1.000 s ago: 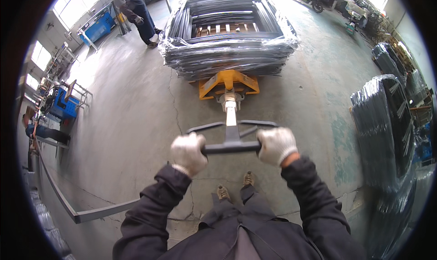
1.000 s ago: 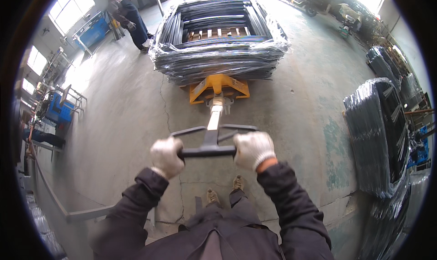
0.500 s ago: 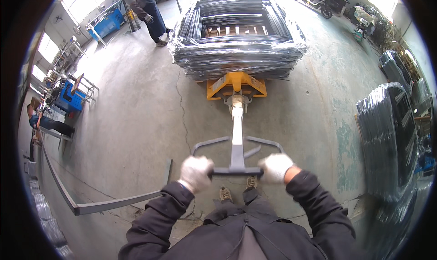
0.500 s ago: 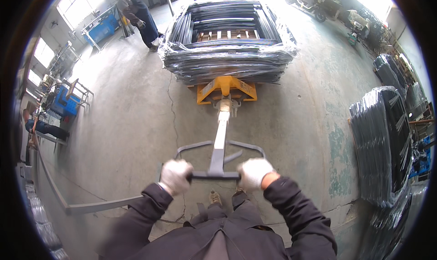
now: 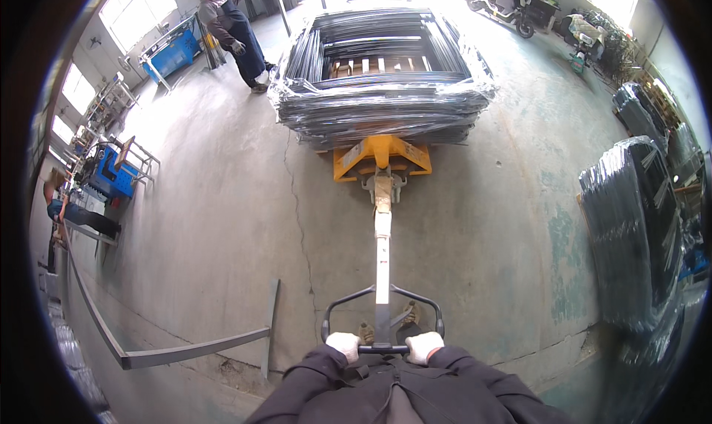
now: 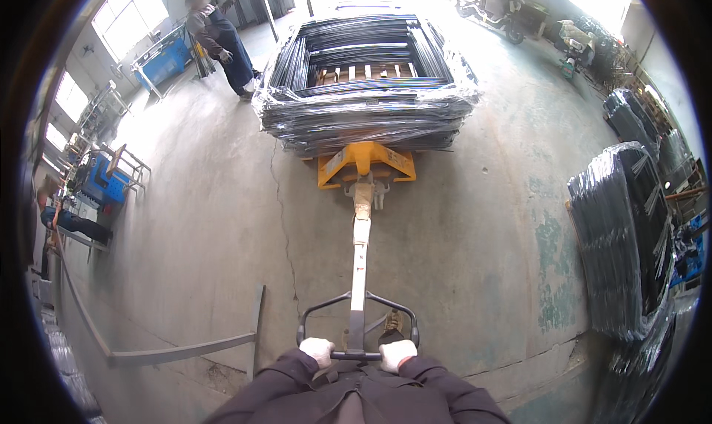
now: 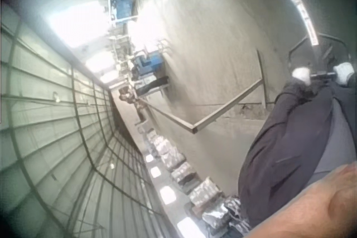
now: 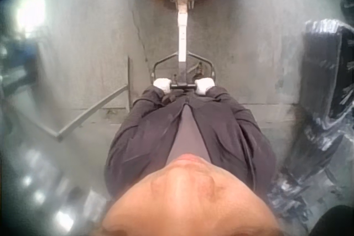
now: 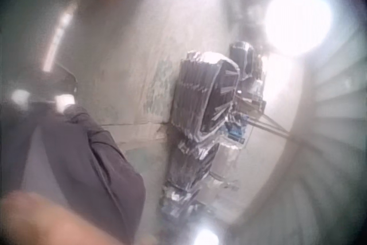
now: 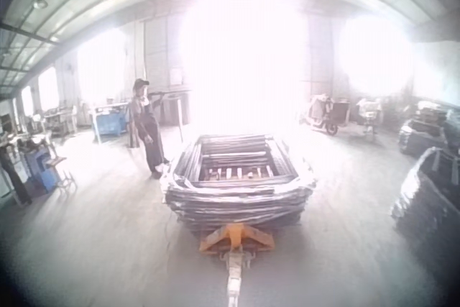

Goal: The person wraps a pallet of metal rods with plastic film, writes on a label at a desk, and then uses a pallet jack to move the wrapped pallet. Finally, the person picks up several metal rods and places them into a cutting machine.

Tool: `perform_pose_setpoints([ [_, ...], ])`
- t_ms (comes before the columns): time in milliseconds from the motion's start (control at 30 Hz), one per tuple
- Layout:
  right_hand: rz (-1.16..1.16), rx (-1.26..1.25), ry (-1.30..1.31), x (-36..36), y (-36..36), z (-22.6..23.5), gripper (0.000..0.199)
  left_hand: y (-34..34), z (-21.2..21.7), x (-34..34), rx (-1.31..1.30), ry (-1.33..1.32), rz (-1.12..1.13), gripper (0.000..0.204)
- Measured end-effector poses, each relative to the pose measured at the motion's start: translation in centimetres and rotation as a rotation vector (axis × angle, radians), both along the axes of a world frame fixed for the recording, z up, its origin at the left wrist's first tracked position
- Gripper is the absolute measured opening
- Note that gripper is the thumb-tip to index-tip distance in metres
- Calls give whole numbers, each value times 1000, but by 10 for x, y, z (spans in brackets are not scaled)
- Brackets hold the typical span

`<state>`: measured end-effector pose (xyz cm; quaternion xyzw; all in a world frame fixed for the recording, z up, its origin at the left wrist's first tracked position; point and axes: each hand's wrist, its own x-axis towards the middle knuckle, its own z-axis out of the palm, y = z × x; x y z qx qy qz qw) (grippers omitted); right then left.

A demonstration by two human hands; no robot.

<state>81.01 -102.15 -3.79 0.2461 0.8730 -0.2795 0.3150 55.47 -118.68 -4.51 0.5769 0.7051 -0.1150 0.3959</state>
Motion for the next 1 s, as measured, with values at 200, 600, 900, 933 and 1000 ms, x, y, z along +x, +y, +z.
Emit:
perform_pose_setpoints([
  [200,195,45,219,-54,151,170,39,88,166,-73,651,168,-32,10],
  [600,42,19,-70,-7,6,16,33,9,17,5,-134,61,-14,32],
  [900,120,15,128,-38,145,166,38,88,167,-54,524,110,21,15],
  [933,83,65,176,-48,169,193,38,112,188,-58,607,192,74,13],
  [1000,4,157,244,-56,194,223,34,139,215,-64,684,228,84,13],
])
